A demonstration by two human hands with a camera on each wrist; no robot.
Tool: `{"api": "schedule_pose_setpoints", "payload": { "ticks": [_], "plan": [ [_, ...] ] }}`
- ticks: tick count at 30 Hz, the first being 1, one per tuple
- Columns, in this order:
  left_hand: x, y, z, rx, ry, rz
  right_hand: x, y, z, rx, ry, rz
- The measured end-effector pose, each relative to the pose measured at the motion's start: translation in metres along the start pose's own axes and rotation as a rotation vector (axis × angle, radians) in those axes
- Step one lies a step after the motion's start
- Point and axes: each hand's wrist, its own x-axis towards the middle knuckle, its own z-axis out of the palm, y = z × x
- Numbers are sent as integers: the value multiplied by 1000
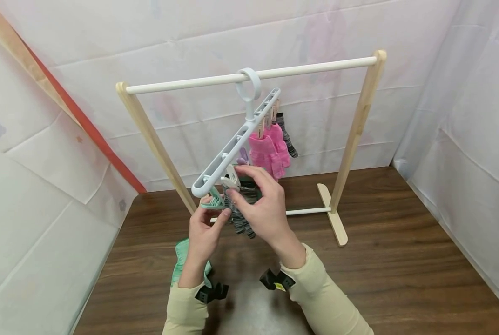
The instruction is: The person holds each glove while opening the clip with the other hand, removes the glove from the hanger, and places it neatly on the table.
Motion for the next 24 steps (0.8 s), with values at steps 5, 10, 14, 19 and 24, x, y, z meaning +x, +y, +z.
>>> {"api": "schedule_pose_setpoints", "payload": {
  "ticks": [5,10,14,19,24],
  "plan": [
    [0,3,4,5,6,-15,-1,-1,3,-3,12,25],
    [2,6,6,27,-29,-19,-1,0,4,-10,22,44],
    [3,9,7,37,-51,-28,0,-2,4,-9,26,33],
    [4,11,9,30,-72,-41,5,-3,3,-3,33,4],
    [4,14,11,-10,-78,-57,6,-5,3,18,48,-9]
  ]
}}
